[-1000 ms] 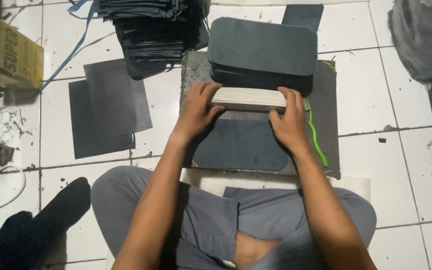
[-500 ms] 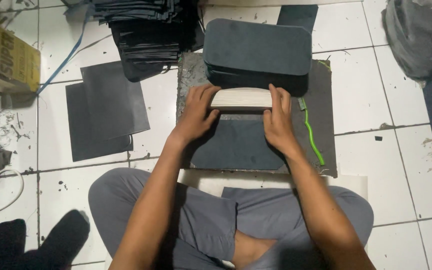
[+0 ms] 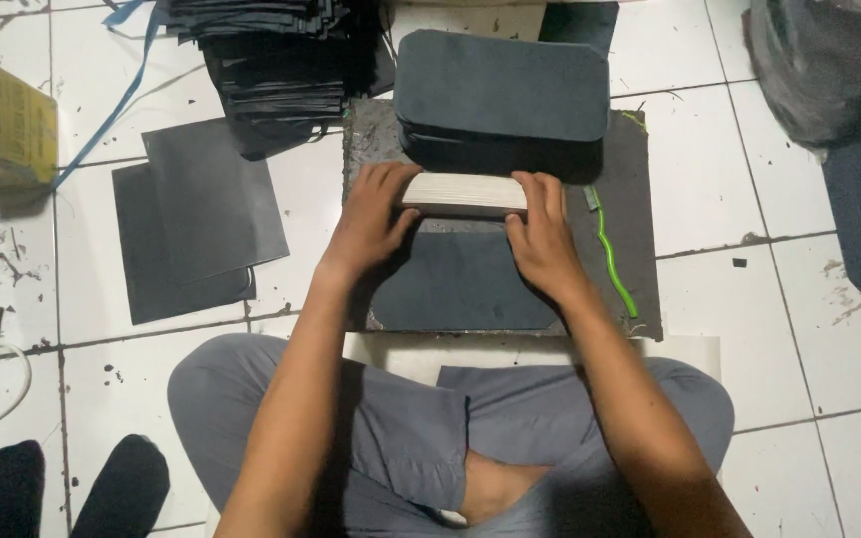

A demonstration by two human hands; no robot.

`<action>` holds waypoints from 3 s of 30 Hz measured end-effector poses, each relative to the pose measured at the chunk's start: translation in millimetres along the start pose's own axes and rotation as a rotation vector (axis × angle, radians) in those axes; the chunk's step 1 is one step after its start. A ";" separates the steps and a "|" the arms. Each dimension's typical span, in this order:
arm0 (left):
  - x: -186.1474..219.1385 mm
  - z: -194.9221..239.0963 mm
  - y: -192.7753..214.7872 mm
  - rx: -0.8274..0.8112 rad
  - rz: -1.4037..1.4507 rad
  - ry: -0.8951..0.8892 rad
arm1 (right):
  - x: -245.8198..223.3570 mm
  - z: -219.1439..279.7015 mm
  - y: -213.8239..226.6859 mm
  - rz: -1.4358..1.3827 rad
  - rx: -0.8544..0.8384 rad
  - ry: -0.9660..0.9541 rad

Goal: The person sits on the floor and stacks white insole stiffener sheets into a pile, then picks one sheet, brushes glue onto it with a toothbrush from a cup, and lays a dark fabric piece over the glued sheet, pressing it down to bond the layers.

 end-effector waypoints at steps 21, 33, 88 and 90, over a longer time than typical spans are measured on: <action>-39.5 2.6 33.1 0.035 0.387 0.081 | 11.8 1.1 33.2 -0.248 0.072 -0.155; -170.3 -41.7 37.9 0.406 0.949 0.713 | -25.0 -3.3 -84.6 -0.717 0.127 -0.739; 104.7 105.4 -3.4 -0.059 -0.386 -0.342 | -15.9 108.5 50.6 0.324 0.247 -0.474; 105.5 103.7 -0.7 -0.064 -0.358 -0.344 | -15.6 105.9 54.2 0.302 0.284 -0.383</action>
Point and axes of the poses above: each hand's wrist, its own z-axis away from the middle knuckle, its own y-axis out of the back of the hand, x = y × z, the point moved 10 cm from there along -z, towards the middle knuckle, and after that the axes turned 11 degrees about y, right-handed, at the moved point
